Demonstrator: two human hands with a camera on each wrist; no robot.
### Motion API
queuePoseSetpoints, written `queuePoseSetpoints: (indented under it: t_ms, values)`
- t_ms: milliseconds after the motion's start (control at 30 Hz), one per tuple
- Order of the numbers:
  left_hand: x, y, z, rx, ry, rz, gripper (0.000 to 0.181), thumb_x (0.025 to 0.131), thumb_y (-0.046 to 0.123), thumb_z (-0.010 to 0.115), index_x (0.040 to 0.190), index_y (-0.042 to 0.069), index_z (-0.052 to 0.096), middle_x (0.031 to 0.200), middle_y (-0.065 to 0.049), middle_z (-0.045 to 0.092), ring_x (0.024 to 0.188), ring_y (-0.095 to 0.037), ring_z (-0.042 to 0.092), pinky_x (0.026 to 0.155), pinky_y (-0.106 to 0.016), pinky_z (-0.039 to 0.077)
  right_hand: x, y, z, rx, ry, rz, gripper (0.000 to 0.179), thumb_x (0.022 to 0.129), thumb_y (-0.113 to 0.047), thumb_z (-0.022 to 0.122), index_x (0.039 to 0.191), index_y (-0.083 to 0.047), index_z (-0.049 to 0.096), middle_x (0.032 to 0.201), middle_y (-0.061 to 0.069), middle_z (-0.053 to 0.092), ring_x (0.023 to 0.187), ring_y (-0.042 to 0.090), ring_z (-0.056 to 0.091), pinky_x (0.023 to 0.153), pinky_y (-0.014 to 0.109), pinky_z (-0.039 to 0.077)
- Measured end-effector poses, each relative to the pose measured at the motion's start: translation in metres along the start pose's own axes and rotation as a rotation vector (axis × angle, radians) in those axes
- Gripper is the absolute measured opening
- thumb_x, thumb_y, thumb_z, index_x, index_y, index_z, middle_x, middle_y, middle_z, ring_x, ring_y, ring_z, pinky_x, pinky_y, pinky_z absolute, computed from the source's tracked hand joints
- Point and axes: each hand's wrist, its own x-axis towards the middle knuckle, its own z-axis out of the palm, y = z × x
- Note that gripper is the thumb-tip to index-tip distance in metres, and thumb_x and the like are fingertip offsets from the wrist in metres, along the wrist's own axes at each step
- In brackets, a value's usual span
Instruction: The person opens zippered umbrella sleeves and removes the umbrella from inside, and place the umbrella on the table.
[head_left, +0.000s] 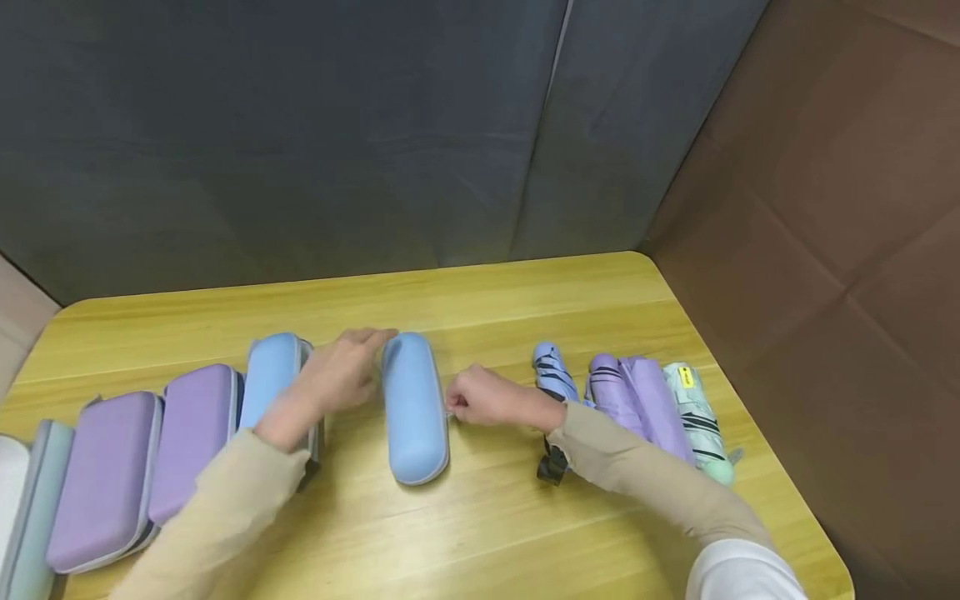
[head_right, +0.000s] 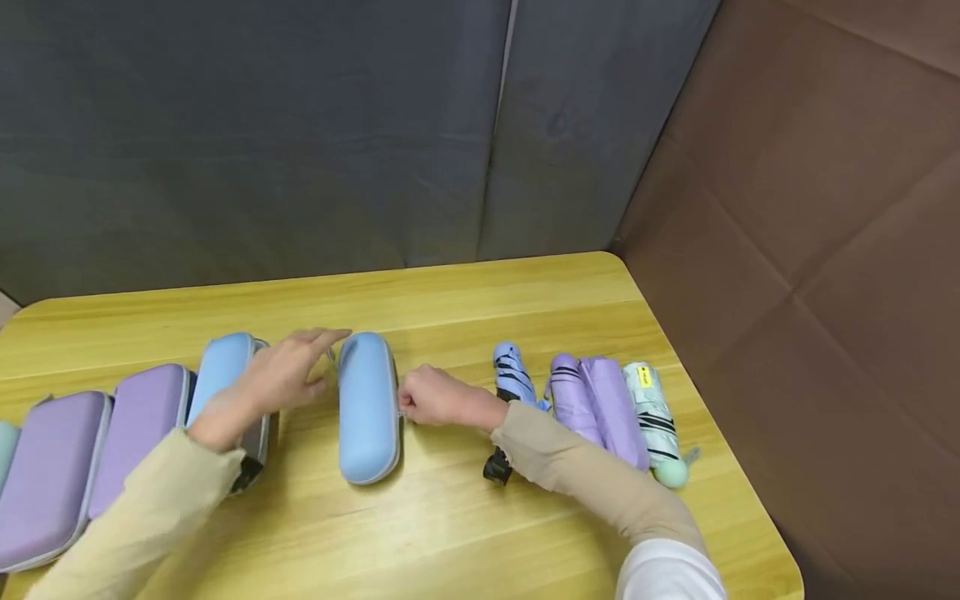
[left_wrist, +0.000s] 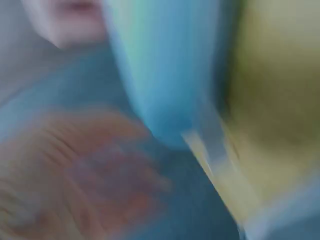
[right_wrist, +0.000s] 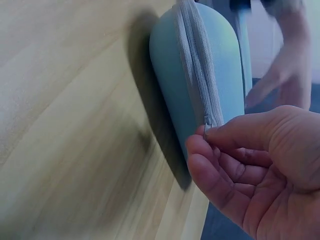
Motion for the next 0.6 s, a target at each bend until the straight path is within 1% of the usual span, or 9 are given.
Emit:
queuePoseSetpoints:
  t_ms: [67, 100, 133, 167, 233, 300, 367, 500, 600]
  values:
    - [0.018, -0.016, -0.004, 0.086, -0.030, 0.168, 0.069, 0.069, -0.010, 0.067, 0.134, 0.002, 0.048, 0.134, -0.022, 0.048, 0.115, -0.039, 0.050, 0.083, -0.048, 0.049, 0.001, 0.001, 0.000, -0.005, -0.006, 0.000, 0.012, 0.084, 0.001, 0.062, 0.074, 0.000, 0.070, 0.066, 0.002, 0.063, 0.055, 0.004, 0.047, 0.054, 0.013, 0.042]
    - [0.026, -0.021, -0.003, 0.109, -0.071, 0.234, 0.072, 0.068, -0.010, 0.070, 0.135, 0.006, 0.048, 0.137, -0.021, 0.045, 0.125, -0.041, 0.041, 0.090, -0.052, 0.045, 0.001, 0.001, -0.001, -0.008, -0.010, 0.003, 0.012, 0.084, 0.001, 0.063, 0.075, 0.000, 0.070, 0.067, 0.002, 0.063, 0.055, 0.004, 0.047, 0.054, 0.013, 0.042]
    - [0.033, -0.024, -0.002, 0.130, -0.117, 0.288, 0.074, 0.068, -0.006, 0.073, 0.135, 0.008, 0.048, 0.140, -0.019, 0.043, 0.128, -0.040, 0.038, 0.095, -0.054, 0.040, 0.001, 0.001, -0.001, -0.013, -0.014, 0.004, 0.012, 0.084, 0.001, 0.063, 0.075, 0.000, 0.070, 0.067, 0.002, 0.063, 0.056, 0.004, 0.048, 0.054, 0.013, 0.042]
    - [0.038, -0.026, 0.000, 0.158, -0.157, 0.330, 0.074, 0.067, -0.002, 0.077, 0.135, 0.011, 0.049, 0.141, -0.018, 0.042, 0.129, -0.041, 0.036, 0.095, -0.055, 0.040, 0.001, 0.002, -0.001, -0.023, -0.021, 0.004, 0.012, 0.084, 0.001, 0.063, 0.075, 0.000, 0.070, 0.067, 0.003, 0.064, 0.056, 0.005, 0.048, 0.054, 0.013, 0.042]
    - [0.045, -0.026, 0.005, 0.208, -0.212, 0.385, 0.075, 0.065, 0.008, 0.082, 0.133, 0.013, 0.051, 0.140, -0.017, 0.044, 0.128, -0.040, 0.038, 0.095, -0.054, 0.041, 0.002, 0.003, -0.001, -0.051, -0.028, 0.002, 0.012, 0.085, 0.000, 0.062, 0.075, -0.001, 0.070, 0.068, 0.003, 0.063, 0.057, 0.005, 0.048, 0.055, 0.013, 0.042]
    - [0.047, -0.026, 0.009, 0.250, -0.223, 0.413, 0.075, 0.062, 0.016, 0.086, 0.130, 0.014, 0.054, 0.136, -0.017, 0.047, 0.125, -0.039, 0.043, 0.094, -0.053, 0.042, 0.002, 0.004, 0.000, -0.072, -0.031, 0.005, 0.014, 0.085, 0.000, 0.062, 0.072, -0.002, 0.068, 0.066, 0.001, 0.061, 0.056, 0.005, 0.047, 0.054, 0.013, 0.041]
    - [0.046, -0.027, 0.012, 0.268, -0.214, 0.415, 0.076, 0.059, 0.020, 0.088, 0.127, 0.014, 0.056, 0.132, -0.017, 0.051, 0.120, -0.038, 0.048, 0.091, -0.052, 0.044, 0.001, 0.005, 0.000, -0.085, -0.024, 0.002, 0.019, 0.085, 0.000, 0.061, 0.067, -0.005, 0.063, 0.063, -0.001, 0.056, 0.055, 0.004, 0.045, 0.052, 0.013, 0.038]
    - [0.043, -0.029, 0.013, 0.260, -0.181, 0.394, 0.074, 0.054, 0.025, 0.088, 0.121, 0.014, 0.059, 0.117, -0.013, 0.056, 0.105, -0.033, 0.056, 0.085, -0.049, 0.048, -0.008, 0.009, 0.001, -0.093, 0.012, -0.016, 0.027, 0.085, 0.003, 0.059, 0.060, -0.009, 0.055, 0.059, -0.004, 0.049, 0.052, 0.003, 0.039, 0.049, 0.012, 0.034]
    - [0.039, -0.028, 0.012, 0.246, -0.170, 0.355, 0.073, 0.050, 0.029, 0.088, 0.116, 0.012, 0.061, 0.106, -0.010, 0.057, 0.094, -0.028, 0.058, 0.077, -0.047, 0.051, -0.021, 0.013, 0.000, -0.094, 0.037, -0.020, 0.033, 0.084, 0.005, 0.056, 0.056, -0.011, 0.047, 0.055, -0.006, 0.041, 0.050, 0.003, 0.033, 0.047, 0.012, 0.030]
